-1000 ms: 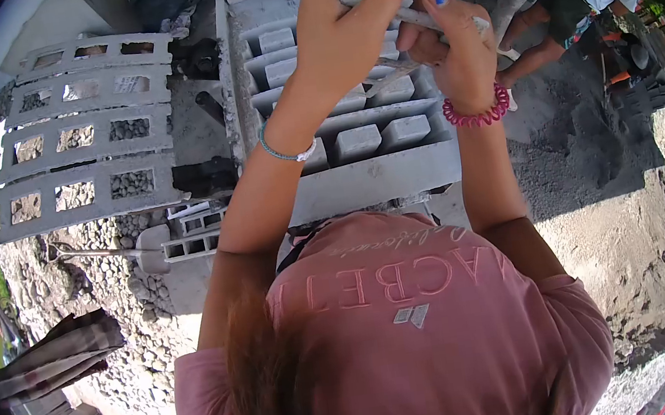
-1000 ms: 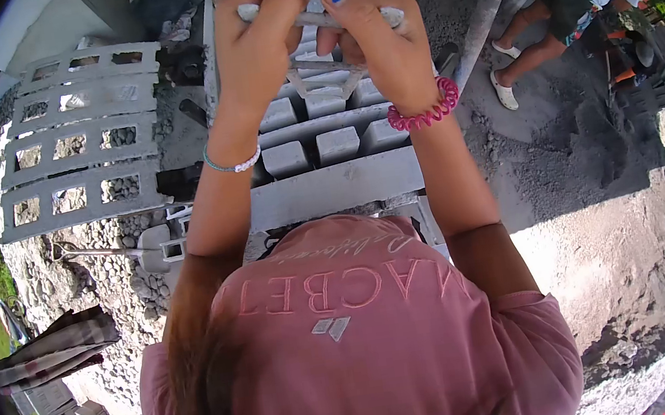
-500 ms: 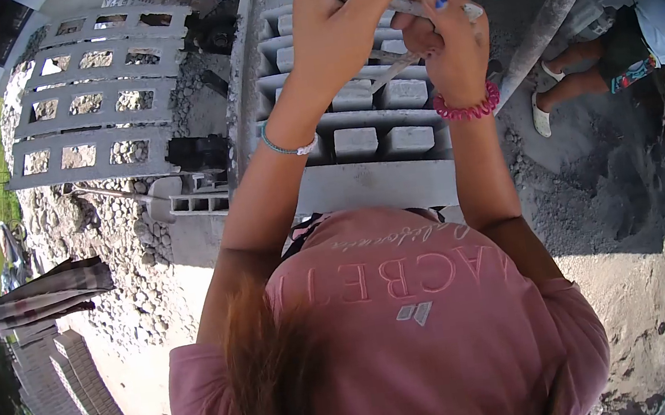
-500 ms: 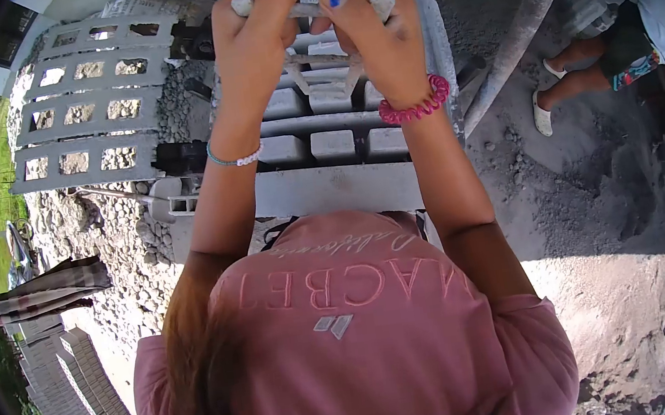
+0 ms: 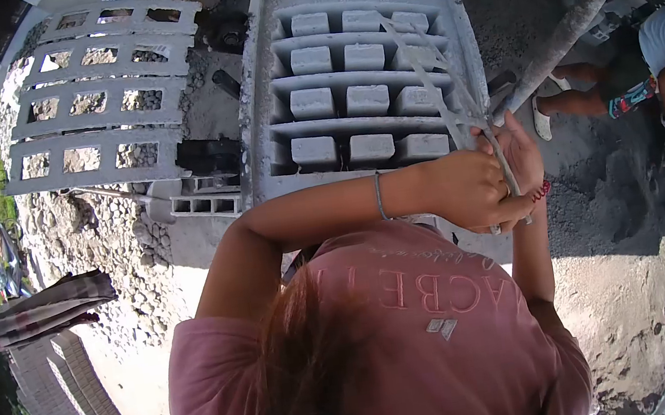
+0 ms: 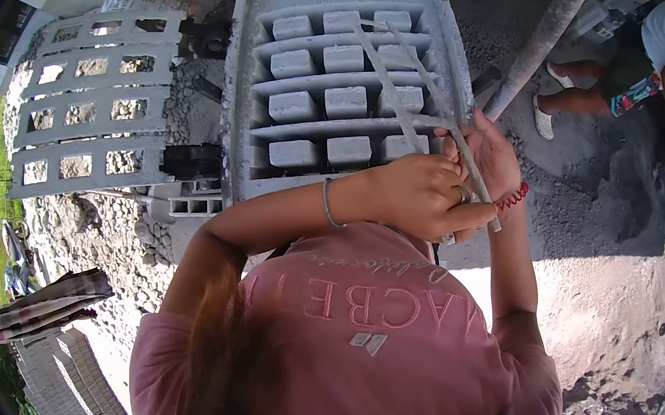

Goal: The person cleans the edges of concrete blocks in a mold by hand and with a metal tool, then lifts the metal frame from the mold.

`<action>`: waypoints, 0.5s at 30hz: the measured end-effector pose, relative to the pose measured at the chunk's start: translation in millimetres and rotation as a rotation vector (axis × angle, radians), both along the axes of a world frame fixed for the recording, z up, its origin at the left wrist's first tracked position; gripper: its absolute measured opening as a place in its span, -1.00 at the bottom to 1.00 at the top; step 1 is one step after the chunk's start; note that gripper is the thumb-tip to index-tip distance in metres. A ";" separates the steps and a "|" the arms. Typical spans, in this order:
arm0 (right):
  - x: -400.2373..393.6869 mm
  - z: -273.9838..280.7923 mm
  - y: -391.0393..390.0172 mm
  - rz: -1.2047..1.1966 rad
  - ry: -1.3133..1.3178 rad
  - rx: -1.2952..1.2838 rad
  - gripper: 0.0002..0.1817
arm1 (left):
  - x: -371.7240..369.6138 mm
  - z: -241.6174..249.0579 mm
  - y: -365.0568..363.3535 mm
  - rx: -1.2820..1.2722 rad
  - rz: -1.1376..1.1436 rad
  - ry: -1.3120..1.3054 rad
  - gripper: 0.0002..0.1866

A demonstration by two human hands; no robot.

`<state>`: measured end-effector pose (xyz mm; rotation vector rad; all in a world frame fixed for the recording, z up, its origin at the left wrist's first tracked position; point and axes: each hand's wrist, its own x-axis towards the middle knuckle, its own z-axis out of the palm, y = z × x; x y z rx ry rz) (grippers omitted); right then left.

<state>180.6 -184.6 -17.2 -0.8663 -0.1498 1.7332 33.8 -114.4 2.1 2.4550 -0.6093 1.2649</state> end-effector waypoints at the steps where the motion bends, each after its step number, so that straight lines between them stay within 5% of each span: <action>1: 2.4 -12.7 -5.4 -0.013 0.005 -0.029 -0.60 | -2.5 -22.1 0.4 -0.009 -0.068 0.100 -0.74; 6: -17.3 -53.1 -25.0 -0.084 -0.370 -0.265 -0.67 | -21.6 -88.2 -4.7 0.089 -0.279 0.629 -0.61; 9: -38.9 -43.5 -20.9 -0.237 -0.687 -0.313 -0.71 | -45.1 -104.1 -3.5 -0.033 -0.216 0.356 -0.54; 12: -44.0 -51.1 -11.8 -0.327 -0.961 -0.337 -0.71 | -71.2 -102.7 20.4 -0.058 -0.059 0.408 -0.53; 15: -25.1 -76.1 8.1 -0.374 -1.101 -0.403 -0.69 | -109.6 -103.6 48.5 -0.593 0.119 0.589 -0.57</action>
